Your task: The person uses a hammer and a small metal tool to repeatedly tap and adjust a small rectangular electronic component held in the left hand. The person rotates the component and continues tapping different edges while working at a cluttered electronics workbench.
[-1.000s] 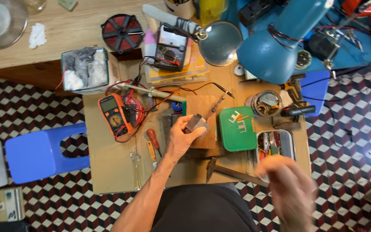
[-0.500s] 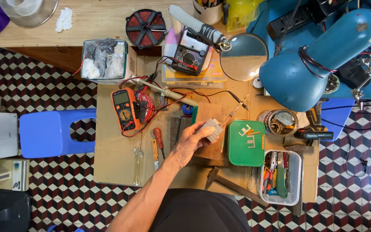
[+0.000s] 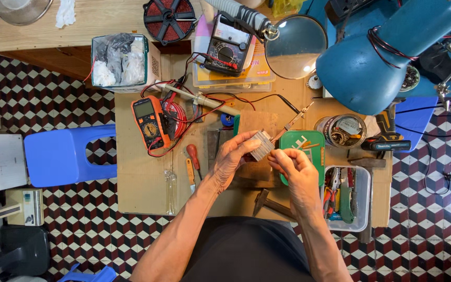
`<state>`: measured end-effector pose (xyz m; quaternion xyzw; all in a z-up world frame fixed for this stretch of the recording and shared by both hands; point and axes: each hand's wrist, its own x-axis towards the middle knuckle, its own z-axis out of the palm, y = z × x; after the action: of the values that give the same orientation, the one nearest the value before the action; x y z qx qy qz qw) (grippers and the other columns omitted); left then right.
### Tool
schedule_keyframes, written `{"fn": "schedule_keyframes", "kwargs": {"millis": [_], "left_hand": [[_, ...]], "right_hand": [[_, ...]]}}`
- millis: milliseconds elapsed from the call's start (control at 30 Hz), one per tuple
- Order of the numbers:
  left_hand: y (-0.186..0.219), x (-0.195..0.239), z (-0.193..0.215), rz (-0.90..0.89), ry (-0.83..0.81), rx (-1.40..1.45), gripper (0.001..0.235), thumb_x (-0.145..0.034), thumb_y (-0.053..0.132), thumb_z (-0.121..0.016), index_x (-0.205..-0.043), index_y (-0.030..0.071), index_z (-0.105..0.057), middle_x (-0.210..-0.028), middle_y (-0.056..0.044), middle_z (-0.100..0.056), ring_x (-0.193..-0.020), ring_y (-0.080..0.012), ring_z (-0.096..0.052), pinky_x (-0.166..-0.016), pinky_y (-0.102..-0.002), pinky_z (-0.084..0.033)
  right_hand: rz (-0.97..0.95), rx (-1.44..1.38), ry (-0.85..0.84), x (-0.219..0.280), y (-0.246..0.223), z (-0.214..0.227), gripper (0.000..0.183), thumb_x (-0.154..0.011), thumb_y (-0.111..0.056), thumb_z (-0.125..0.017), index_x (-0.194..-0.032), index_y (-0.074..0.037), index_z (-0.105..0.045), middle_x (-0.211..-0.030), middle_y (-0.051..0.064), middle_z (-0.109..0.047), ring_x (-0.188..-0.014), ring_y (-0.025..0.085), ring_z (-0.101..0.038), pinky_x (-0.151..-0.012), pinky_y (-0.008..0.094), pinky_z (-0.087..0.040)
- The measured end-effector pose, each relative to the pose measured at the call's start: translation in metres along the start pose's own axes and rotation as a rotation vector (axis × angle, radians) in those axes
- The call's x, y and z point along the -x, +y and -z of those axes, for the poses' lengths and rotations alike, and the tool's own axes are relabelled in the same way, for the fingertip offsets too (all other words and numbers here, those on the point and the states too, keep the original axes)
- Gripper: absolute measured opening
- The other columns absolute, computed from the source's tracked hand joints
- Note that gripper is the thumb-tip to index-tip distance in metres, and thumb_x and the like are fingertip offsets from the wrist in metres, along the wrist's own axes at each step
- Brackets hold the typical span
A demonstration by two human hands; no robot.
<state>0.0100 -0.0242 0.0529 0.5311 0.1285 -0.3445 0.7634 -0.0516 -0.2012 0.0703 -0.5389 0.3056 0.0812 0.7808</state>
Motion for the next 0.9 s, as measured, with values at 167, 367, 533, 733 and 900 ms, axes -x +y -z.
{"fn": "schedule_keyframes", "kwargs": {"millis": [167,367,533,733,900], "left_hand": [[0.004,0.001,-0.002,-0.008,0.021,-0.041,0.066,-0.084,0.046,-0.072,-0.136,0.005,-0.063,-0.114,-0.005,-0.070,-0.101,-0.0117,-0.063,-0.090,-0.029,-0.049],[0.006,-0.003,-0.001,0.001,0.045,-0.024,0.066,-0.085,0.049,-0.070,-0.134,0.006,-0.063,-0.113,-0.005,-0.070,-0.101,-0.0123,-0.065,-0.091,-0.031,-0.052],[0.006,-0.005,-0.001,0.000,0.053,-0.067,0.067,-0.084,0.052,-0.070,-0.132,0.006,-0.064,-0.111,-0.006,-0.070,-0.100,-0.0132,-0.066,-0.090,-0.031,-0.052],[0.007,-0.006,-0.002,-0.002,0.051,-0.093,0.067,-0.083,0.052,-0.070,-0.131,0.006,-0.065,-0.109,-0.006,-0.071,-0.099,-0.0136,-0.066,-0.090,-0.032,-0.052],[0.008,-0.007,-0.003,0.006,0.045,-0.087,0.067,-0.084,0.052,-0.069,-0.131,0.006,-0.065,-0.109,-0.006,-0.071,-0.099,-0.0133,-0.065,-0.090,-0.031,-0.052]], "right_hand": [[0.028,0.037,0.020,-0.009,0.001,-0.006,0.024,-0.093,-0.019,-0.073,-0.106,0.000,-0.067,-0.100,0.007,-0.071,-0.093,0.014,-0.070,-0.088,0.028,-0.056],[0.058,0.011,0.005,-0.016,0.007,-0.005,0.024,-0.093,-0.018,-0.074,-0.107,-0.001,-0.068,-0.100,0.005,-0.070,-0.091,0.011,-0.068,-0.087,0.026,-0.056],[0.055,-0.002,-0.004,-0.017,0.006,-0.004,0.024,-0.093,-0.019,-0.074,-0.108,-0.001,-0.068,-0.101,0.004,-0.069,-0.092,0.011,-0.068,-0.087,0.026,-0.055],[0.050,0.009,-0.014,-0.015,0.003,-0.004,0.024,-0.094,-0.019,-0.073,-0.108,-0.001,-0.068,-0.102,0.005,-0.069,-0.093,0.011,-0.067,-0.089,0.027,-0.055],[0.057,-0.006,-0.016,-0.015,0.005,-0.003,0.024,-0.094,-0.019,-0.073,-0.109,-0.001,-0.067,-0.103,0.005,-0.069,-0.094,0.011,-0.067,-0.090,0.027,-0.055]]}}
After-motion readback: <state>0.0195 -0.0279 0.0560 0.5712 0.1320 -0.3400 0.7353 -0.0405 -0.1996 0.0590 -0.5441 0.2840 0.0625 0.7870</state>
